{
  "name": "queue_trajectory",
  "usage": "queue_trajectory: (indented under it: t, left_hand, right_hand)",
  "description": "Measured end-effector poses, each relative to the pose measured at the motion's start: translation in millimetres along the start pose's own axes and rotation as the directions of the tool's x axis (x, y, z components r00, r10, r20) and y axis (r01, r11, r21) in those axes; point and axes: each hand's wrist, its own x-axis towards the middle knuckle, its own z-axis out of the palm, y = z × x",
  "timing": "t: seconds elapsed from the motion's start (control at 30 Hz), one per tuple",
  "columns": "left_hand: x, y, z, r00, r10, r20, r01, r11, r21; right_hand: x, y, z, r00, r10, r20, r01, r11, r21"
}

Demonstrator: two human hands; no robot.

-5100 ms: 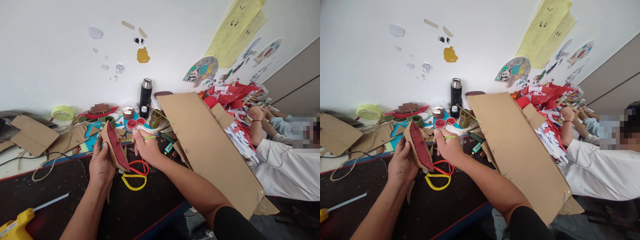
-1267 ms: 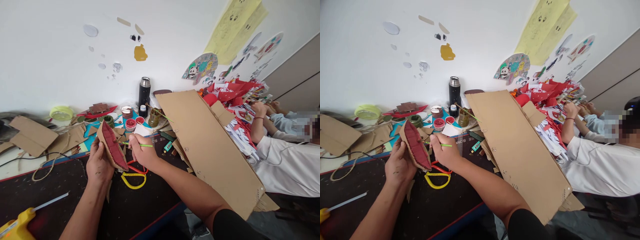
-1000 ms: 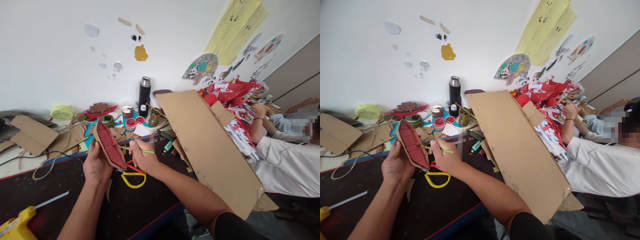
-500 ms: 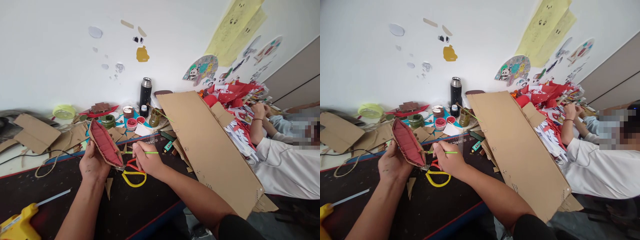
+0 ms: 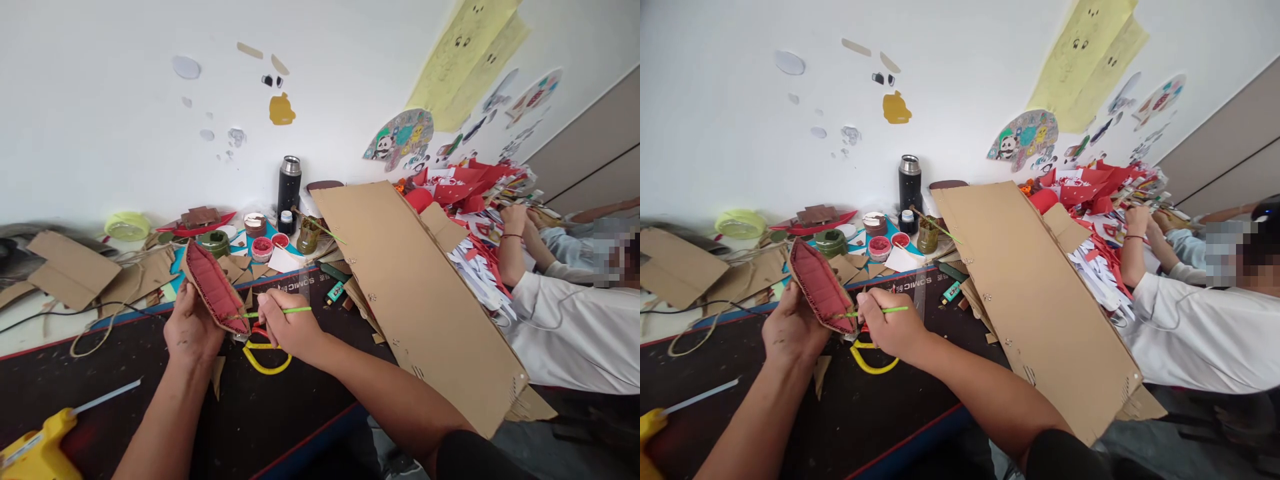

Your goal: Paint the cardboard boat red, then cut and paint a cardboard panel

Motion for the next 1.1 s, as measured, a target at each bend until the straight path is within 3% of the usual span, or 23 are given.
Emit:
queue_trajectory:
  t: [0.2, 0.4, 0.77, 1.1]
  left_hand:
    - [-1.6, 0.2, 0.5, 0.999, -0.040, -0.005, 0.040, 0.999, 0.003]
    - [0.1, 2.9, -1.7, 0.999, -0.032, 0.011, 0.032, 0.999, 0.023]
    - [-1.7, 2.6, 2.7, 1.000, -0.023, 0.003, 0.023, 1.000, 0.014]
    - [-5.5, 0.4, 3.3, 0.999, -0.038, 0.020, 0.038, 0.999, 0.034]
  right_hand:
    - [4.9, 4.3, -2.1, 0.999, 0.046, 0.003, -0.046, 0.996, 0.080]
    - [13.2, -6.6, -7.2, 0.999, -0.013, -0.044, 0.020, 0.987, 0.159]
    - [10.5, 2.1, -5.9, 0.999, 0.039, -0.011, -0.037, 0.992, 0.120]
    - [26.0, -2.9, -13.2, 0.995, -0.004, -0.099, 0.016, 0.992, 0.125]
